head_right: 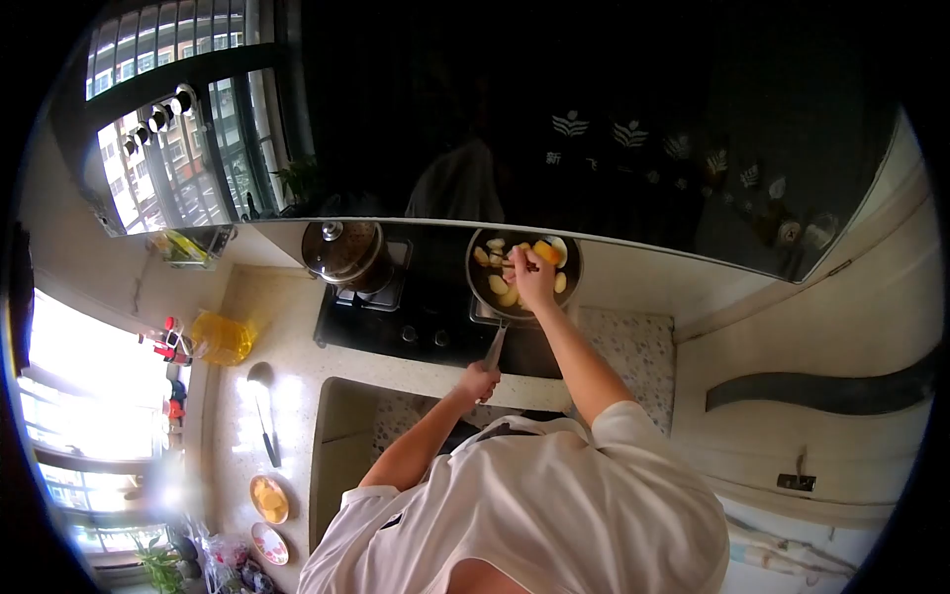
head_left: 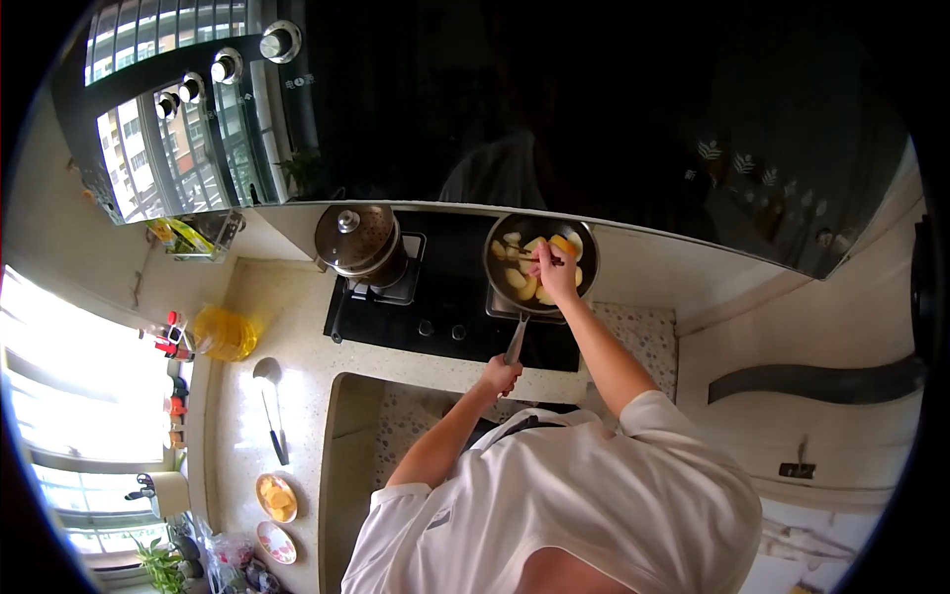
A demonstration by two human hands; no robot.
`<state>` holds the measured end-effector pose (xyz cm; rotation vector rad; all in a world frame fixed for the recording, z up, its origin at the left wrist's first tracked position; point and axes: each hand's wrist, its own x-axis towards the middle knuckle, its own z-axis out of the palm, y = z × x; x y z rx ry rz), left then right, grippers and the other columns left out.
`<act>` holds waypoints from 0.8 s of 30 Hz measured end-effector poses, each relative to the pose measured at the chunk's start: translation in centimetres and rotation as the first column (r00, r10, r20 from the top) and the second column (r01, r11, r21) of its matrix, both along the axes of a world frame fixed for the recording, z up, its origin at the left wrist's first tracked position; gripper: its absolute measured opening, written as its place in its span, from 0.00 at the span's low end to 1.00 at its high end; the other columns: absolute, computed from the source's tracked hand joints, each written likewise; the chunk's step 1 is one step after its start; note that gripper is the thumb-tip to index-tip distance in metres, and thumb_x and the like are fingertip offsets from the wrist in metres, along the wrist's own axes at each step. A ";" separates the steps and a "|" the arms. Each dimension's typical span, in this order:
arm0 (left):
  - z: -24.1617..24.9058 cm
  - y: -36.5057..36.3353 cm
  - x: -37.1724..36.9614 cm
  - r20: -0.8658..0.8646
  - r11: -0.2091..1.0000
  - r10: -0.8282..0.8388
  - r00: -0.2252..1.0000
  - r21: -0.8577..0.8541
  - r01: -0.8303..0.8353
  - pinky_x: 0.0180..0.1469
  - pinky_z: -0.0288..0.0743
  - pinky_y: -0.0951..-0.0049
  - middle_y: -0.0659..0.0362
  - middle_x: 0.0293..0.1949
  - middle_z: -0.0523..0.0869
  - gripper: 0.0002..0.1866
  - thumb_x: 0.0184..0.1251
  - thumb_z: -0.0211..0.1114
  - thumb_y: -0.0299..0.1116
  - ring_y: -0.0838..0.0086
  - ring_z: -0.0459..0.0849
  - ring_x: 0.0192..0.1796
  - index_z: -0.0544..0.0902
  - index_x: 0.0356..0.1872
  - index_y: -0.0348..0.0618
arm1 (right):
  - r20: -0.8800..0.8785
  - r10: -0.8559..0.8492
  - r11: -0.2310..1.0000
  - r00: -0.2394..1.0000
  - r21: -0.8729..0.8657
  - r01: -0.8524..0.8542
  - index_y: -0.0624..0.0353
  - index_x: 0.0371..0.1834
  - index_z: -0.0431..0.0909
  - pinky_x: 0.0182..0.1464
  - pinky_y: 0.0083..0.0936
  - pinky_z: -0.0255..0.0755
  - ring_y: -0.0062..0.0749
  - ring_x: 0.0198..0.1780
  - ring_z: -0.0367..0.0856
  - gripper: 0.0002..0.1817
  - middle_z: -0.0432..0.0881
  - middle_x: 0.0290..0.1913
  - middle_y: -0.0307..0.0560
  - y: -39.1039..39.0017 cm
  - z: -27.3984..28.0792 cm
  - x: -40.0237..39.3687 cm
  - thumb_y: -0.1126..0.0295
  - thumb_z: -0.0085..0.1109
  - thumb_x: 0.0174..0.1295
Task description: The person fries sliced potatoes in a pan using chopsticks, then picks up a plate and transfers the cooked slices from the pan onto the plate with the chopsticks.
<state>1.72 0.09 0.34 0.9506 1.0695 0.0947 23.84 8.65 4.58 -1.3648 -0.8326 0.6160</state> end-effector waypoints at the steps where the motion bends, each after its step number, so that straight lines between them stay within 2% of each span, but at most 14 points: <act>1: 0.0 0.0 0.0 -0.004 1.000 -0.006 1.000 0.006 0.006 0.14 0.58 0.70 0.60 0.19 0.71 0.07 0.58 0.61 0.29 0.76 0.66 0.14 0.73 0.34 0.39 | -0.056 -0.021 1.000 0.998 -0.017 0.020 0.65 0.31 0.79 0.26 0.19 0.75 0.23 0.22 0.83 0.20 0.81 0.22 0.41 0.2 -0.3 0.0 0.59 0.53 0.75; 2: 0.0 -0.1 0.0 -0.007 1.000 -0.013 1.000 0.011 0.013 0.14 0.58 0.71 0.60 0.18 0.71 0.07 0.59 0.61 0.29 0.76 0.65 0.13 0.73 0.34 0.39 | -0.005 -0.016 0.999 1.000 -0.034 0.015 0.65 0.32 0.78 0.26 0.20 0.75 0.23 0.23 0.84 0.19 0.82 0.23 0.41 0.1 -0.7 0.1 0.59 0.53 0.75; 6: 0.4 0.0 0.1 -0.025 1.000 -0.019 1.000 0.016 0.020 0.15 0.59 0.71 0.59 0.18 0.71 0.08 0.59 0.61 0.29 0.76 0.65 0.13 0.73 0.35 0.39 | -0.001 -0.040 0.998 0.999 -0.054 0.039 0.66 0.31 0.79 0.27 0.20 0.76 0.25 0.24 0.85 0.19 0.82 0.23 0.41 0.3 -1.1 -0.4 0.60 0.55 0.74; 9: 0.0 0.0 0.1 -0.030 1.000 -0.004 1.000 0.011 0.004 0.14 0.59 0.69 0.60 0.19 0.72 0.08 0.57 0.61 0.30 0.75 0.67 0.14 0.74 0.34 0.39 | 0.329 -0.017 0.999 0.944 -0.042 0.032 0.66 0.30 0.79 0.28 0.20 0.77 0.25 0.24 0.86 0.18 0.82 0.23 0.42 0.4 -0.2 -0.9 0.62 0.55 0.74; 10: -0.2 0.1 0.1 -0.023 1.000 -0.004 1.000 0.008 0.004 0.14 0.59 0.70 0.60 0.19 0.72 0.08 0.57 0.61 0.30 0.75 0.67 0.14 0.74 0.34 0.38 | 0.425 -0.030 0.998 0.905 -0.036 0.050 0.65 0.27 0.79 0.26 0.21 0.74 0.27 0.24 0.86 0.17 0.81 0.23 0.42 0.9 -0.6 -0.9 0.64 0.58 0.72; 13: -0.7 0.2 0.1 -0.007 1.000 -0.004 1.000 0.001 0.004 0.14 0.59 0.70 0.60 0.19 0.72 0.08 0.57 0.61 0.30 0.75 0.67 0.14 0.74 0.34 0.38 | 0.746 -0.081 0.996 0.661 0.034 0.083 0.62 0.23 0.77 0.24 0.23 0.70 0.28 0.25 0.86 0.17 0.81 0.23 0.42 1.4 -0.3 -1.4 0.64 0.61 0.69; 14: -0.8 0.1 0.1 -0.006 1.000 -0.004 1.000 0.000 0.004 0.14 0.59 0.70 0.60 0.19 0.72 0.08 0.57 0.61 0.30 0.75 0.67 0.13 0.74 0.34 0.38 | 0.764 -0.096 0.995 0.638 0.061 0.077 0.60 0.19 0.75 0.22 0.25 0.67 0.31 0.22 0.84 0.19 0.79 0.22 0.42 1.5 0.1 -1.4 0.63 0.63 0.68; 17: -0.9 0.0 0.1 0.002 1.000 0.004 1.000 -0.005 -0.004 0.14 0.57 0.71 0.60 0.19 0.71 0.07 0.58 0.61 0.29 0.76 0.65 0.13 0.74 0.34 0.40 | 0.801 -0.193 0.980 0.566 0.184 0.074 0.62 0.21 0.76 0.22 0.25 0.68 0.33 0.18 0.80 0.19 0.78 0.21 0.44 2.1 1.0 -1.2 0.63 0.62 0.69; 20: -0.2 -0.1 0.0 0.002 1.000 0.010 1.000 -0.005 -0.010 0.14 0.56 0.72 0.61 0.18 0.70 0.06 0.59 0.61 0.29 0.77 0.64 0.13 0.73 0.35 0.42 | 0.661 -0.265 0.961 0.702 0.241 0.136 0.62 0.23 0.78 0.21 0.26 0.67 0.33 0.14 0.76 0.20 0.78 0.19 0.44 3.3 -2.4 0.8 0.60 0.59 0.71; 23: -0.2 -0.1 0.0 0.000 1.000 0.007 1.000 0.002 -0.007 0.15 0.56 0.72 0.61 0.19 0.70 0.06 0.59 0.61 0.29 0.77 0.64 0.14 0.73 0.35 0.41 | 0.435 -0.271 0.963 0.859 0.125 0.241 0.64 0.26 0.80 0.19 0.27 0.66 0.30 0.13 0.75 0.22 0.78 0.18 0.43 3.0 -4.3 2.6 0.57 0.56 0.73; 24: -0.2 -0.1 0.0 0.000 1.000 0.003 1.000 0.004 -0.003 0.15 0.56 0.72 0.61 0.19 0.70 0.06 0.59 0.61 0.29 0.77 0.64 0.14 0.74 0.35 0.41 | 0.408 -0.338 0.938 0.848 0.219 0.268 0.64 0.28 0.80 0.18 0.27 0.65 0.28 0.13 0.74 0.24 0.78 0.18 0.43 3.1 -4.0 2.7 0.54 0.53 0.75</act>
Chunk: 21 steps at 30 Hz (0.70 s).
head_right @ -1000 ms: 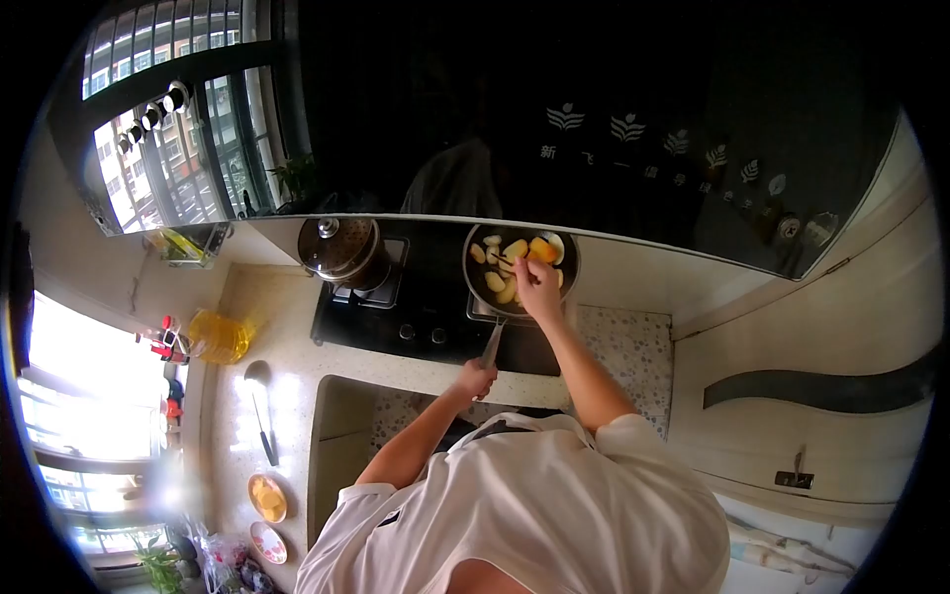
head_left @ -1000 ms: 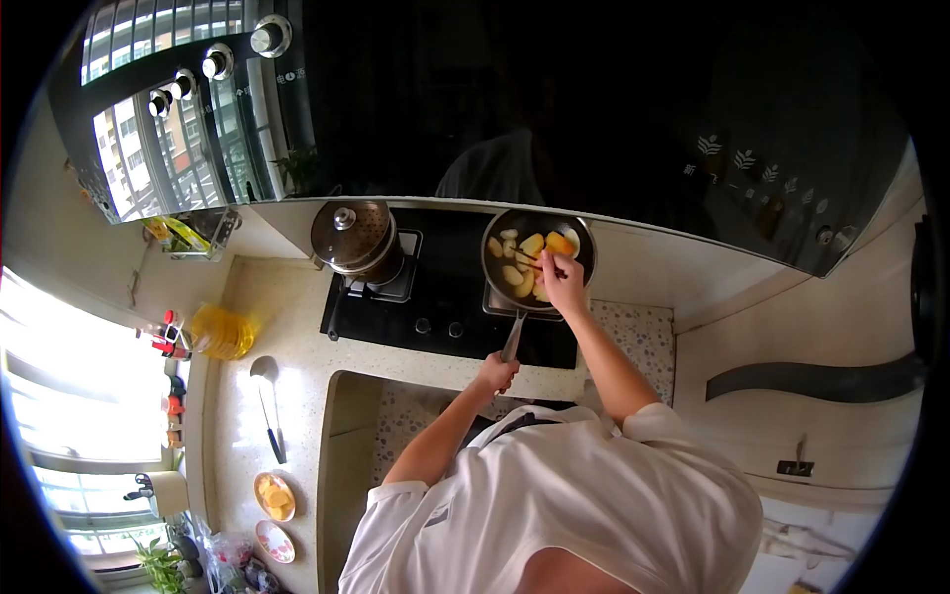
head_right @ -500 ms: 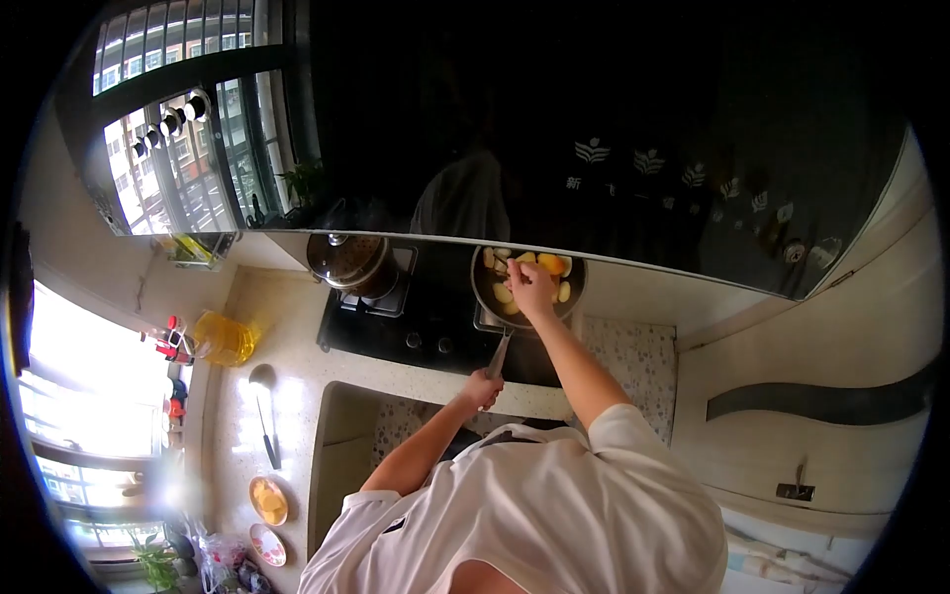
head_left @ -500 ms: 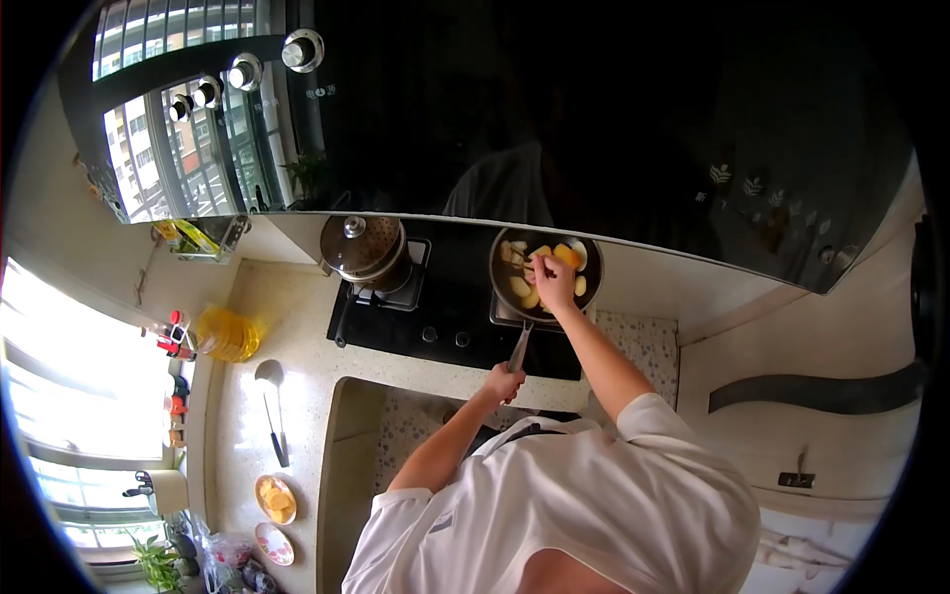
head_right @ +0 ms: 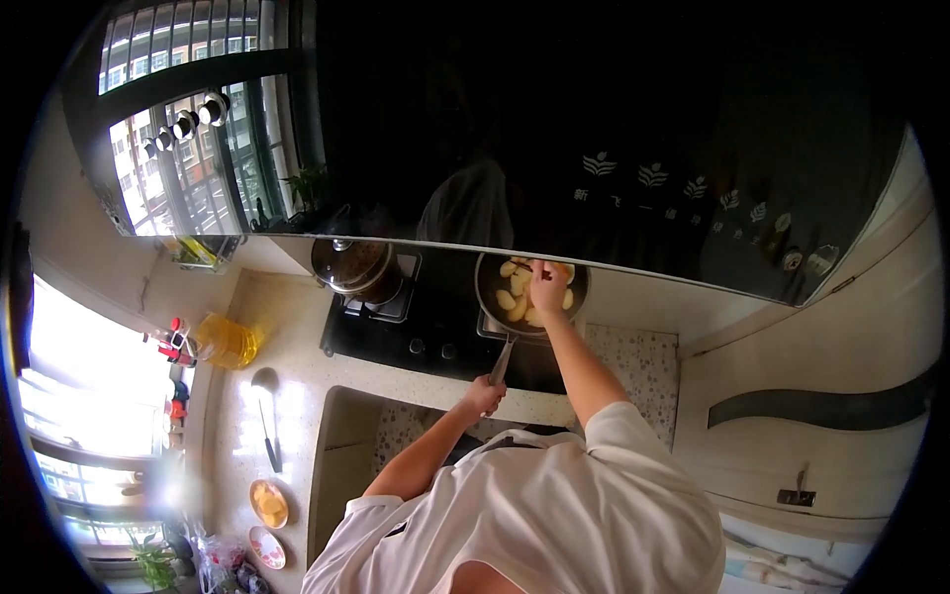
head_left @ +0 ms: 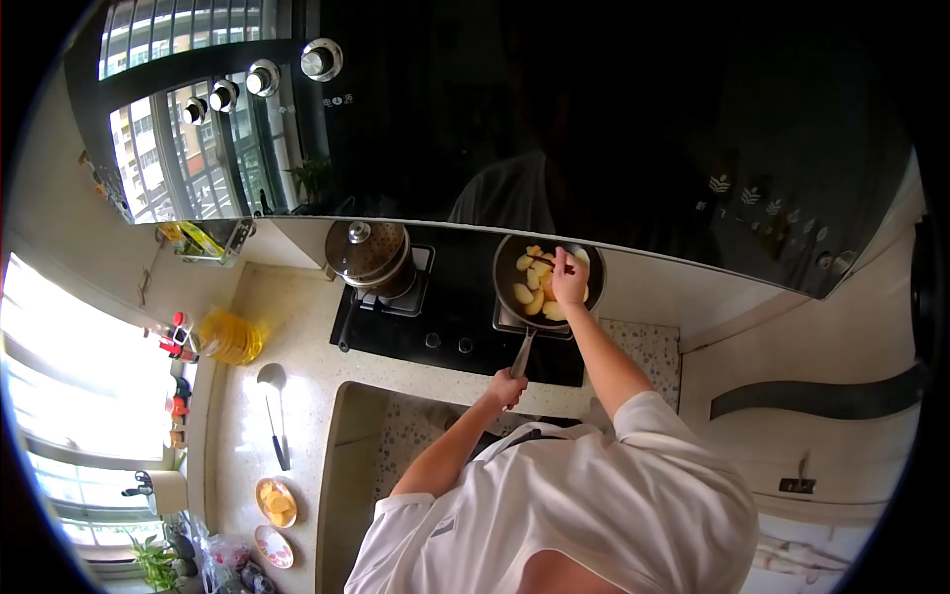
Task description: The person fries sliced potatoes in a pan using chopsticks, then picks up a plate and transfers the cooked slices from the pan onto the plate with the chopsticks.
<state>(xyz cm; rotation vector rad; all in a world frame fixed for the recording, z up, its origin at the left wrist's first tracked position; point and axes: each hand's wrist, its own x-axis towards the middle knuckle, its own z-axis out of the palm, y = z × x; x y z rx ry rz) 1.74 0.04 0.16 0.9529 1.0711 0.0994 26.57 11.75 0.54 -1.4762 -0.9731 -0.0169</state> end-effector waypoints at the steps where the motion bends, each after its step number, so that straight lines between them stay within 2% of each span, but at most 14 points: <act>1: 0.0 0.1 0.0 0.004 1.000 -0.001 1.000 -0.010 0.001 0.15 0.56 0.72 0.61 0.19 0.70 0.07 0.59 0.61 0.29 0.77 0.64 0.14 0.73 0.35 0.41 | -0.204 -0.032 0.999 0.978 -0.040 0.024 0.64 0.30 0.80 0.17 0.27 0.65 0.28 0.13 0.74 0.23 0.78 0.18 0.44 -0.4 0.3 0.3 0.54 0.52 0.75; 3: 0.2 0.1 0.0 0.012 1.000 -0.004 1.000 -0.030 0.004 0.15 0.55 0.72 0.60 0.19 0.70 0.07 0.59 0.61 0.30 0.77 0.64 0.14 0.73 0.35 0.41 | -0.575 -0.113 0.991 0.811 -0.130 0.046 0.65 0.32 0.80 0.17 0.27 0.65 0.28 0.13 0.73 0.23 0.77 0.18 0.45 -1.4 1.0 1.0 0.54 0.52 0.75; 7: 0.4 0.1 0.0 -0.013 1.000 -0.007 1.000 -0.013 0.006 0.15 0.56 0.72 0.60 0.18 0.70 0.07 0.59 0.62 0.30 0.76 0.64 0.14 0.74 0.35 0.41 | -0.703 -0.027 1.000 0.711 -0.020 0.018 0.66 0.31 0.77 0.15 0.28 0.64 0.28 0.12 0.72 0.26 0.75 0.16 0.45 -2.9 3.0 1.8 0.52 0.49 0.75; 8: 0.2 0.1 0.1 -0.023 1.000 -0.009 1.000 0.000 0.009 0.16 0.56 0.72 0.60 0.18 0.70 0.07 0.59 0.62 0.30 0.76 0.64 0.14 0.74 0.35 0.41 | -0.711 -0.094 0.994 0.697 -0.109 0.023 0.66 0.30 0.77 0.15 0.27 0.64 0.28 0.13 0.72 0.26 0.75 0.16 0.45 -3.1 3.6 1.7 0.51 0.50 0.75; 11: -0.1 0.0 0.1 -0.032 1.000 -0.011 0.999 0.019 0.011 0.15 0.58 0.70 0.61 0.18 0.71 0.07 0.58 0.62 0.30 0.76 0.65 0.13 0.74 0.34 0.40 | -0.741 -0.105 0.981 0.664 -0.186 -0.053 0.66 0.30 0.76 0.15 0.27 0.66 0.28 0.13 0.73 0.26 0.75 0.16 0.45 -3.9 4.9 0.4 0.51 0.50 0.75; 12: -0.1 0.1 0.1 -0.030 1.000 -0.010 0.999 0.024 0.011 0.14 0.59 0.69 0.61 0.18 0.71 0.07 0.58 0.62 0.30 0.76 0.66 0.13 0.74 0.33 0.40 | -0.713 -0.038 0.980 0.700 -0.163 -0.112 0.66 0.31 0.77 0.16 0.26 0.68 0.27 0.13 0.74 0.26 0.76 0.17 0.44 -4.0 4.4 0.0 0.51 0.52 0.74; 18: 0.1 0.1 -0.1 -0.008 1.000 -0.003 1.000 0.005 0.003 0.14 0.59 0.69 0.60 0.18 0.71 0.08 0.58 0.62 0.30 0.76 0.66 0.13 0.74 0.34 0.39 | -0.504 0.059 0.955 0.862 -0.223 -0.195 0.66 0.30 0.82 0.18 0.20 0.69 0.23 0.15 0.77 0.26 0.78 0.15 0.42 -4.5 4.2 -0.3 0.51 0.55 0.73; 21: 0.2 0.0 0.0 -0.027 1.000 -0.018 0.999 0.023 0.019 0.15 0.56 0.72 0.59 0.18 0.71 0.08 0.63 0.62 0.32 0.76 0.64 0.12 0.74 0.35 0.40 | -0.469 0.119 0.922 0.875 -0.274 -0.272 0.66 0.30 0.82 0.18 0.19 0.67 0.21 0.14 0.76 0.25 0.76 0.14 0.40 -4.4 4.9 -0.2 0.53 0.55 0.73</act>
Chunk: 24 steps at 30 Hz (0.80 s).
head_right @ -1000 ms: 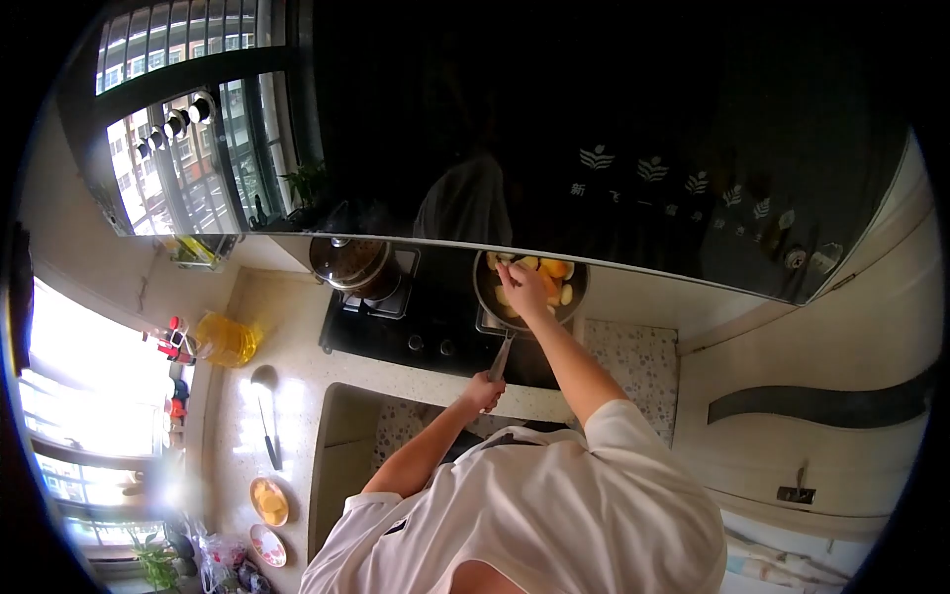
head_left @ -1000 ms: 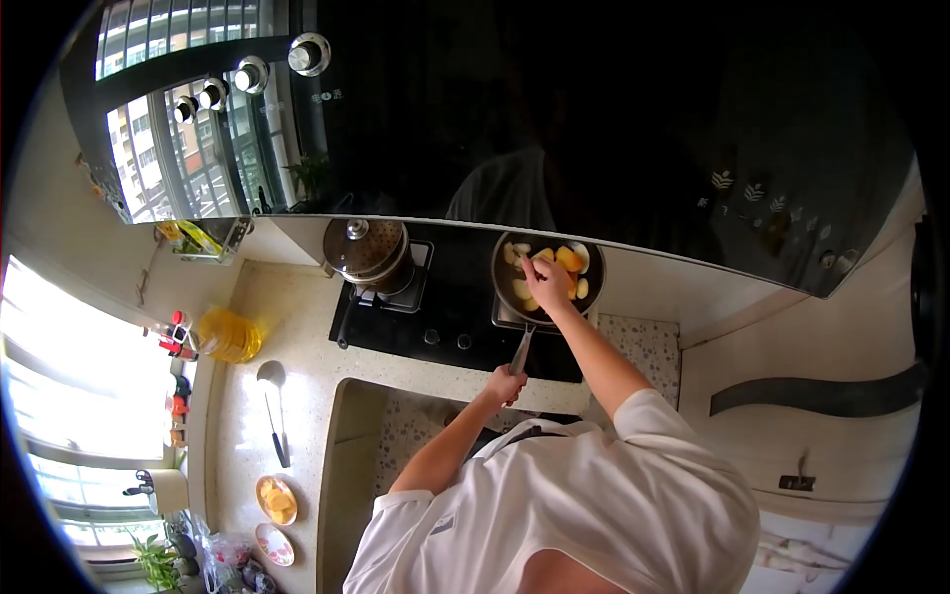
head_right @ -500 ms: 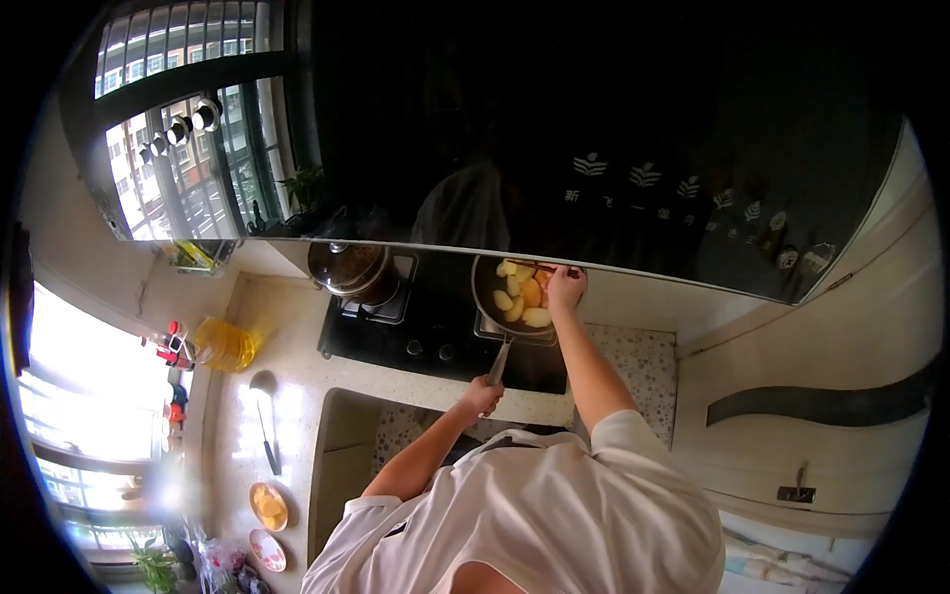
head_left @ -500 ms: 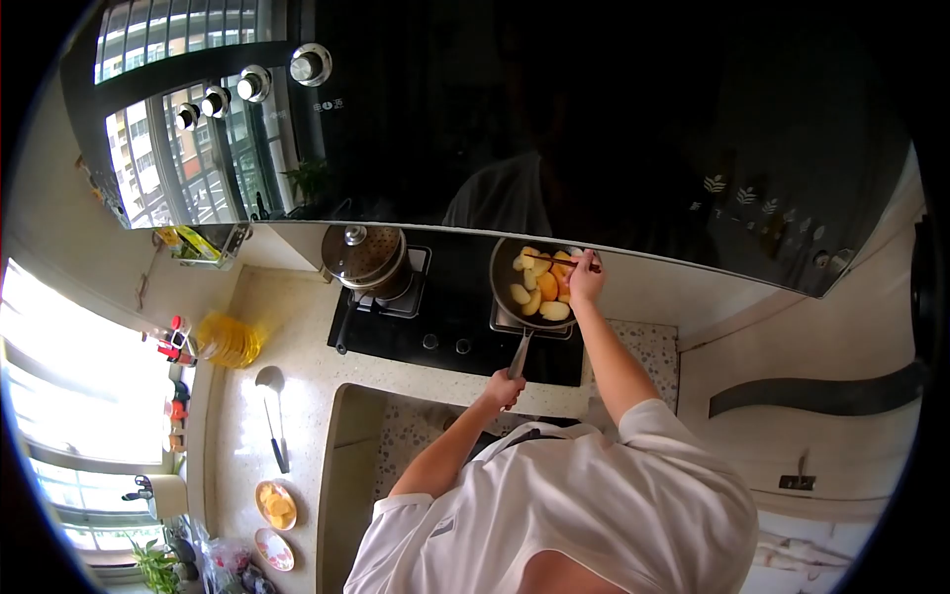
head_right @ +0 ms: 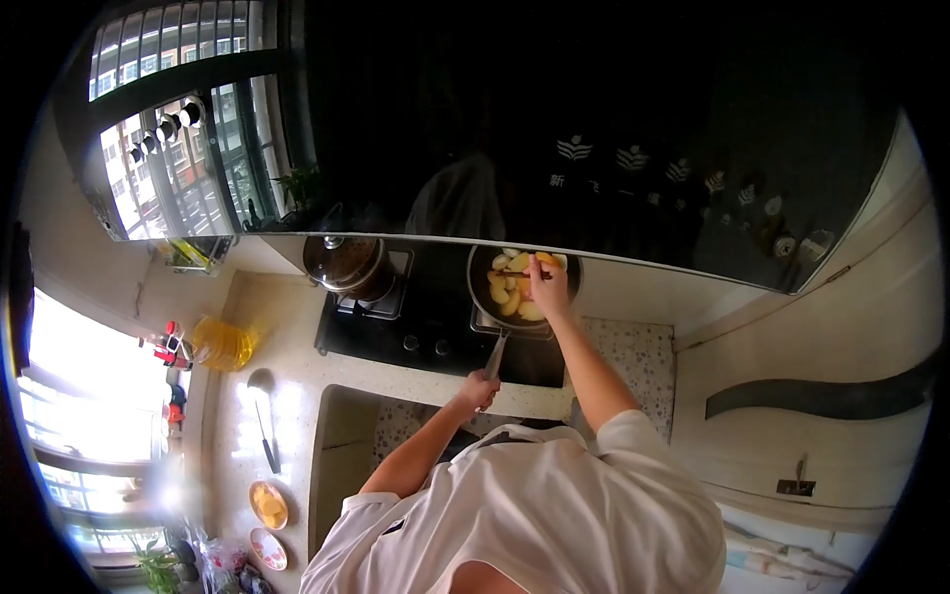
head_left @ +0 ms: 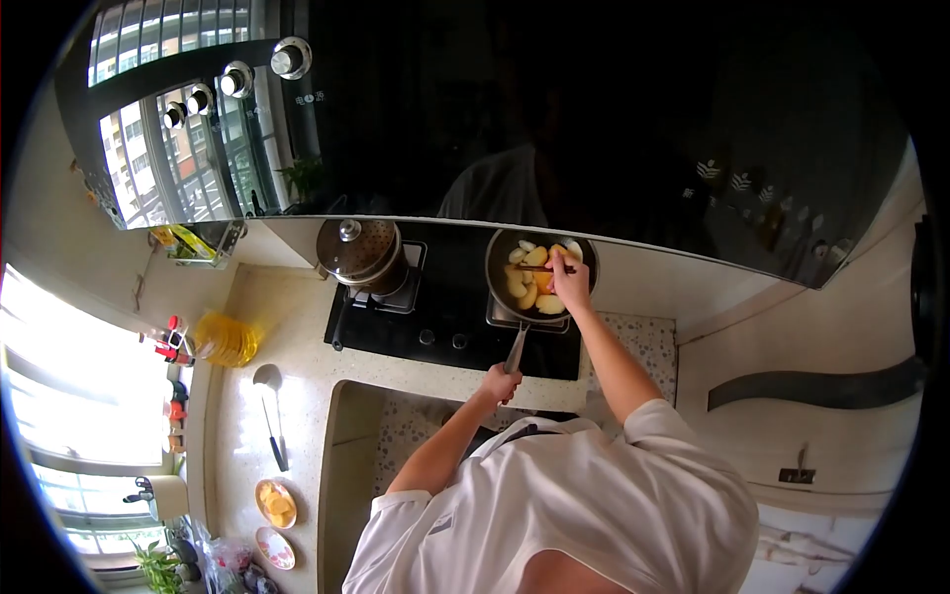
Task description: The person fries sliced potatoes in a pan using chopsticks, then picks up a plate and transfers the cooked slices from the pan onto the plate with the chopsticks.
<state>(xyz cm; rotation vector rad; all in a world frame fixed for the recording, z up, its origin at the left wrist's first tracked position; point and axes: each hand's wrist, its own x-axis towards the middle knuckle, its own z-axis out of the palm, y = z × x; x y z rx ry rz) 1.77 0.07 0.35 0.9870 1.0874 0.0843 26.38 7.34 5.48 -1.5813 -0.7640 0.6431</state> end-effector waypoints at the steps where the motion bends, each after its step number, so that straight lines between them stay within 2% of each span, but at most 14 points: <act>1: 0.1 0.0 0.0 -0.002 1.000 -0.002 1.000 0.000 0.002 0.15 0.56 0.72 0.59 0.18 0.71 0.08 0.63 0.62 0.32 0.76 0.64 0.12 0.74 0.36 0.40 | -0.011 0.035 0.999 0.999 -0.009 -0.035 0.66 0.29 0.82 0.18 0.19 0.67 0.21 0.14 0.76 0.25 0.76 0.14 0.40 0.2 -0.1 -0.1 0.53 0.55 0.73; 3: 0.2 0.1 0.0 -0.006 1.000 -0.007 1.000 0.000 0.007 0.15 0.56 0.72 0.59 0.18 0.71 0.08 0.63 0.62 0.32 0.76 0.64 0.12 0.74 0.36 0.39 | -0.021 0.056 0.998 0.998 -0.038 -0.057 0.65 0.29 0.82 0.20 0.20 0.68 0.20 0.15 0.77 0.24 0.75 0.12 0.40 0.5 -0.2 -0.3 0.53 0.55 0.73; 6: 0.3 0.1 0.0 -0.005 1.000 -0.001 1.000 -0.012 0.001 0.15 0.56 0.72 0.58 0.18 0.71 0.08 0.63 0.62 0.31 0.75 0.64 0.12 0.74 0.37 0.39 | 0.177 0.151 0.988 0.973 -0.062 -0.142 0.65 0.29 0.82 0.22 0.20 0.69 0.22 0.18 0.81 0.23 0.77 0.14 0.41 0.4 0.4 0.2 0.55 0.54 0.74; 9: -0.2 0.1 0.0 0.016 1.000 0.020 1.000 0.001 -0.020 0.13 0.59 0.70 0.60 0.18 0.72 0.07 0.57 0.61 0.30 0.76 0.67 0.13 0.74 0.33 0.38 | 0.513 0.180 0.964 0.839 0.080 -0.255 0.65 0.31 0.82 0.24 0.21 0.71 0.25 0.24 0.84 0.20 0.80 0.20 0.43 1.4 -1.2 2.8 0.60 0.55 0.74; 12: -0.1 0.1 -0.1 0.029 1.000 0.015 0.999 -0.007 -0.015 0.13 0.59 0.70 0.60 0.18 0.72 0.07 0.57 0.61 0.30 0.75 0.67 0.13 0.74 0.34 0.38 | 0.620 0.269 0.940 0.737 -0.003 -0.341 0.67 0.33 0.82 0.27 0.22 0.73 0.28 0.28 0.87 0.16 0.81 0.26 0.44 1.3 2.2 3.3 0.65 0.56 0.73; 13: 0.0 0.1 -0.1 0.021 1.000 0.009 1.000 0.000 -0.009 0.13 0.59 0.70 0.60 0.18 0.72 0.08 0.57 0.61 0.30 0.75 0.67 0.13 0.74 0.34 0.39 | 0.584 0.256 0.935 0.770 0.052 -0.351 0.67 0.34 0.81 0.28 0.24 0.73 0.28 0.28 0.86 0.12 0.80 0.27 0.45 1.6 1.8 3.3 0.67 0.58 0.71; 17: 0.3 0.2 0.0 0.006 1.000 0.008 1.000 -0.002 -0.008 0.15 0.58 0.71 0.59 0.18 0.71 0.08 0.58 0.62 0.30 0.76 0.65 0.14 0.74 0.36 0.39 | 0.597 0.388 0.895 0.702 -0.061 -0.442 0.66 0.37 0.82 0.29 0.23 0.74 0.27 0.26 0.84 0.10 0.82 0.27 0.45 2.2 1.0 3.8 0.69 0.61 0.69; 20: 0.2 0.2 -0.1 0.001 1.000 0.005 1.000 -0.008 -0.005 0.16 0.57 0.72 0.59 0.19 0.71 0.08 0.59 0.62 0.30 0.76 0.65 0.14 0.74 0.36 0.39 | 0.686 0.310 0.902 0.659 0.006 -0.431 0.64 0.37 0.83 0.29 0.23 0.74 0.26 0.26 0.84 0.09 0.83 0.26 0.45 2.6 -1.0 3.7 0.68 0.62 0.68; 24: 0.7 0.2 0.0 -0.013 1.000 -0.012 1.000 -0.002 0.012 0.16 0.58 0.72 0.60 0.19 0.71 0.08 0.59 0.62 0.30 0.77 0.66 0.14 0.74 0.36 0.40 | 0.818 0.174 0.904 0.548 0.089 -0.419 0.59 0.35 0.84 0.28 0.27 0.74 0.35 0.26 0.84 0.08 0.84 0.26 0.46 3.7 -3.8 3.9 0.67 0.63 0.67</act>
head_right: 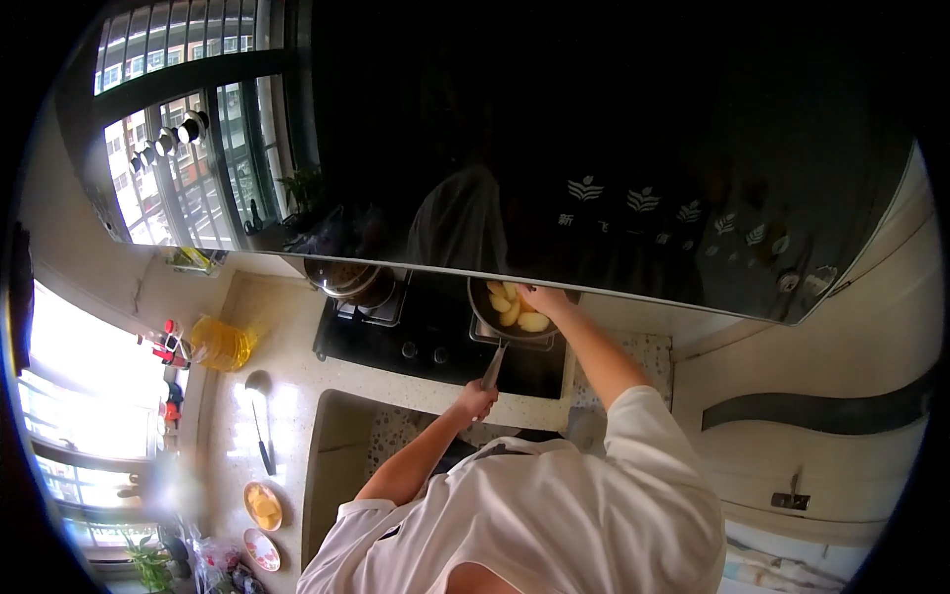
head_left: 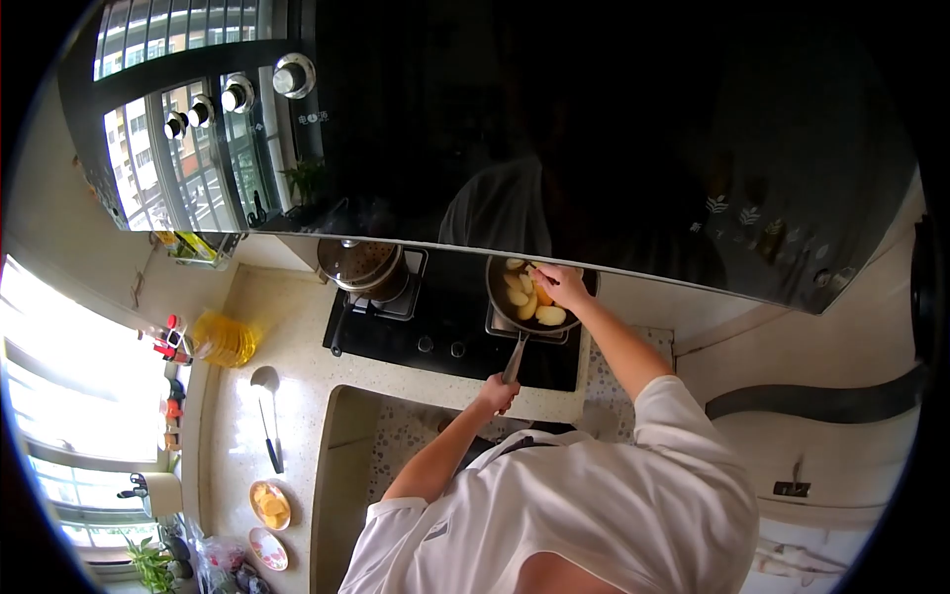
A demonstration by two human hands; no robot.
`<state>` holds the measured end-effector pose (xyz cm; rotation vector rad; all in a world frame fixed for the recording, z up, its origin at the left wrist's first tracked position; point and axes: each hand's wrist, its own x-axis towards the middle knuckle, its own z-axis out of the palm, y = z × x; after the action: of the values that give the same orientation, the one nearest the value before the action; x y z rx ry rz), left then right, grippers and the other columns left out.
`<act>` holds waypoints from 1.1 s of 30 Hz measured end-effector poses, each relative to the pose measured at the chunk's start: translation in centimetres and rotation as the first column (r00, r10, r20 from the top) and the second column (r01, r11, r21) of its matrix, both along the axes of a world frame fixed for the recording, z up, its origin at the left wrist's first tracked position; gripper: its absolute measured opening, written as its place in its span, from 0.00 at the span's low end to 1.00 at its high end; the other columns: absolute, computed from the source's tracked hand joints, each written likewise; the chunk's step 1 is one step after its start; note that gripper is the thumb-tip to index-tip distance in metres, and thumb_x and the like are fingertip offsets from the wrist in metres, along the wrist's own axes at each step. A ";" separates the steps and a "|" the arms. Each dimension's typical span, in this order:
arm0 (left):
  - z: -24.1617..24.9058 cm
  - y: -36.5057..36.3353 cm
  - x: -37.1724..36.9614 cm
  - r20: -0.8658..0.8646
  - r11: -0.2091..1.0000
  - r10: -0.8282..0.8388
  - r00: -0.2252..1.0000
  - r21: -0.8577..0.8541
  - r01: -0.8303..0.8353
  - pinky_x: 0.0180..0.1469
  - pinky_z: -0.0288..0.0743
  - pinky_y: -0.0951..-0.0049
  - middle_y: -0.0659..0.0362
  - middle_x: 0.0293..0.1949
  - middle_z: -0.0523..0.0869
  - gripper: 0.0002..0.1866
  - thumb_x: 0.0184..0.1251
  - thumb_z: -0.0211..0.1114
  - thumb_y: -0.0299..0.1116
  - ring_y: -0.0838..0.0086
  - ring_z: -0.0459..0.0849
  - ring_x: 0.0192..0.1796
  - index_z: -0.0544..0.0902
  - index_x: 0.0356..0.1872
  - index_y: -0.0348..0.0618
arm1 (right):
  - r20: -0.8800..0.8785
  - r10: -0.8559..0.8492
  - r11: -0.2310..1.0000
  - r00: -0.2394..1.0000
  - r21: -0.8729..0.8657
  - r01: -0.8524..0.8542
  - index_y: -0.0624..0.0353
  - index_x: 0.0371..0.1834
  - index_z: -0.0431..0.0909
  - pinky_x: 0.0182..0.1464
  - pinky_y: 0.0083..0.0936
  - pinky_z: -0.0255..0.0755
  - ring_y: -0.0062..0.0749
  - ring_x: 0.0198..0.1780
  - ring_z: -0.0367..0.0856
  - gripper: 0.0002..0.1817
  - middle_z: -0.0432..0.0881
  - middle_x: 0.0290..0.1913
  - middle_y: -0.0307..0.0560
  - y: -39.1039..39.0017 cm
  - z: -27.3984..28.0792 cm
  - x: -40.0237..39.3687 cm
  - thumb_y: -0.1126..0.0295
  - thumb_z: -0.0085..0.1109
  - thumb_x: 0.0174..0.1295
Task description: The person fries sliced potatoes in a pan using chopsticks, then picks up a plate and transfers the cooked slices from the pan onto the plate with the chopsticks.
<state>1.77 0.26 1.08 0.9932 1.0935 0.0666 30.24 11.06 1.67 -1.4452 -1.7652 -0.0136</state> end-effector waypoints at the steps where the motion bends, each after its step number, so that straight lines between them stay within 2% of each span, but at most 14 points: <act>1: 0.2 0.0 0.0 0.000 1.000 0.005 1.000 0.000 -0.005 0.16 0.58 0.72 0.60 0.19 0.71 0.08 0.58 0.62 0.30 0.77 0.66 0.14 0.74 0.36 0.40 | 0.048 0.008 0.999 0.999 0.038 -0.010 0.56 0.34 0.84 0.26 0.31 0.73 0.41 0.25 0.82 0.08 0.83 0.25 0.48 0.0 1.1 -0.5 0.64 0.63 0.67; 5: 0.4 0.0 0.1 0.001 1.000 0.009 1.000 -0.011 -0.009 0.15 0.57 0.72 0.60 0.19 0.71 0.08 0.58 0.62 0.30 0.76 0.66 0.14 0.74 0.35 0.41 | 0.122 0.033 0.997 0.992 0.058 -0.041 0.54 0.31 0.83 0.24 0.34 0.71 0.43 0.24 0.81 0.10 0.82 0.24 0.48 0.2 3.4 -1.6 0.60 0.64 0.65; 8: 0.3 -0.1 0.0 0.008 1.000 0.019 1.000 -0.017 -0.018 0.15 0.57 0.72 0.60 0.19 0.71 0.07 0.59 0.62 0.30 0.76 0.66 0.14 0.74 0.34 0.41 | 0.053 -0.188 0.975 0.981 0.133 0.180 0.57 0.27 0.79 0.24 0.34 0.71 0.45 0.23 0.80 0.10 0.81 0.23 0.50 1.1 3.1 -1.8 0.65 0.64 0.64; 9: 0.2 0.0 0.0 0.013 1.000 0.025 1.000 -0.018 -0.024 0.15 0.57 0.72 0.60 0.18 0.71 0.07 0.59 0.62 0.30 0.76 0.66 0.14 0.74 0.34 0.41 | 0.119 -0.321 0.917 0.939 0.286 0.277 0.59 0.22 0.75 0.22 0.32 0.70 0.40 0.21 0.79 0.12 0.81 0.22 0.49 1.4 3.0 -1.7 0.69 0.60 0.64; 11: 0.0 0.0 -0.1 0.013 1.000 0.023 1.000 -0.011 -0.023 0.15 0.57 0.72 0.60 0.18 0.71 0.07 0.60 0.62 0.30 0.76 0.66 0.14 0.74 0.34 0.41 | -0.283 -0.360 0.915 0.889 0.077 0.395 0.59 0.22 0.75 0.21 0.31 0.70 0.38 0.21 0.79 0.12 0.81 0.22 0.48 2.1 1.5 -0.7 0.70 0.59 0.64; 13: -0.3 0.0 -0.1 0.013 1.000 0.019 1.000 -0.006 -0.019 0.15 0.57 0.71 0.60 0.18 0.71 0.07 0.60 0.62 0.30 0.76 0.65 0.13 0.74 0.35 0.40 | -0.616 -0.422 0.895 0.665 -0.166 0.414 0.59 0.22 0.74 0.21 0.30 0.70 0.36 0.21 0.78 0.12 0.80 0.22 0.48 2.7 -1.2 1.2 0.71 0.58 0.65; 16: -0.5 -0.1 0.0 0.017 1.000 0.015 1.000 0.001 -0.015 0.15 0.57 0.71 0.60 0.17 0.70 0.07 0.60 0.62 0.30 0.75 0.65 0.13 0.74 0.35 0.40 | -0.849 -0.515 0.842 0.115 -0.477 0.250 0.59 0.22 0.73 0.20 0.28 0.69 0.34 0.20 0.78 0.13 0.80 0.22 0.47 2.7 -1.9 2.5 0.72 0.56 0.66; 18: -0.2 0.0 0.0 0.025 1.000 0.016 1.000 -0.006 -0.016 0.15 0.58 0.72 0.59 0.17 0.70 0.07 0.61 0.62 0.30 0.75 0.65 0.13 0.75 0.36 0.40 | -0.919 -0.353 0.881 -0.174 -0.389 0.269 0.60 0.26 0.72 0.20 0.24 0.68 0.29 0.19 0.76 0.10 0.80 0.24 0.46 1.5 2.8 0.2 0.73 0.52 0.68; 20: 0.0 0.0 -0.1 0.007 1.000 0.005 1.000 -0.007 -0.005 0.15 0.58 0.72 0.58 0.18 0.71 0.07 0.61 0.62 0.30 0.74 0.65 0.13 0.75 0.37 0.39 | -0.892 -0.334 0.878 -0.306 -0.412 0.243 0.61 0.29 0.72 0.20 0.25 0.70 0.31 0.19 0.78 0.10 0.81 0.24 0.48 0.9 3.9 -0.2 0.72 0.50 0.70; 23: 0.5 0.1 0.0 -0.011 1.000 0.003 1.000 -0.011 -0.003 0.15 0.58 0.73 0.58 0.18 0.71 0.08 0.62 0.62 0.30 0.74 0.65 0.13 0.75 0.37 0.39 | -0.865 -0.366 0.857 -0.344 -0.457 0.238 0.63 0.32 0.73 0.20 0.25 0.73 0.35 0.20 0.81 0.12 0.81 0.25 0.50 -0.1 6.1 -1.9 0.68 0.48 0.72; 26: 0.4 0.0 0.0 -0.016 1.000 0.007 1.000 -0.015 -0.007 0.15 0.57 0.73 0.58 0.19 0.71 0.07 0.62 0.62 0.30 0.75 0.65 0.13 0.75 0.37 0.40 | -0.837 -0.480 0.832 -0.263 -0.529 0.166 0.65 0.33 0.73 0.22 0.28 0.78 0.38 0.22 0.84 0.15 0.82 0.26 0.52 0.8 2.5 -1.6 0.65 0.46 0.74; 30: -0.6 0.1 0.0 -0.014 1.000 0.001 1.000 -0.016 -0.001 0.15 0.56 0.73 0.59 0.19 0.71 0.07 0.61 0.62 0.29 0.75 0.65 0.14 0.75 0.37 0.41 | -0.824 -0.502 0.830 -0.264 -0.545 0.120 0.67 0.35 0.73 0.27 0.32 0.84 0.38 0.23 0.85 0.21 0.82 0.29 0.52 0.4 2.2 -2.8 0.56 0.48 0.75; 31: -0.8 0.1 -0.1 -0.015 1.000 0.002 1.000 -0.014 -0.002 0.15 0.56 0.73 0.59 0.19 0.70 0.07 0.61 0.62 0.29 0.75 0.65 0.14 0.74 0.37 0.41 | -0.802 -0.510 0.819 -0.310 -0.563 0.111 0.69 0.37 0.73 0.27 0.32 0.84 0.38 0.22 0.84 0.23 0.82 0.29 0.51 0.2 2.2 -3.1 0.54 0.50 0.75; 33: -0.9 0.1 0.0 -0.015 1.000 0.004 1.000 -0.009 -0.004 0.15 0.56 0.73 0.59 0.19 0.70 0.07 0.60 0.61 0.29 0.75 0.65 0.14 0.74 0.37 0.41 | -0.808 -0.497 0.804 -0.316 -0.566 0.183 0.69 0.34 0.74 0.25 0.31 0.84 0.40 0.23 0.85 0.20 0.82 0.29 0.54 -0.1 2.4 -3.4 0.59 0.49 0.74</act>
<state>1.79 0.38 0.19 0.9848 1.1089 0.0568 26.87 10.96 4.10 -1.3011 0.1775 0.8470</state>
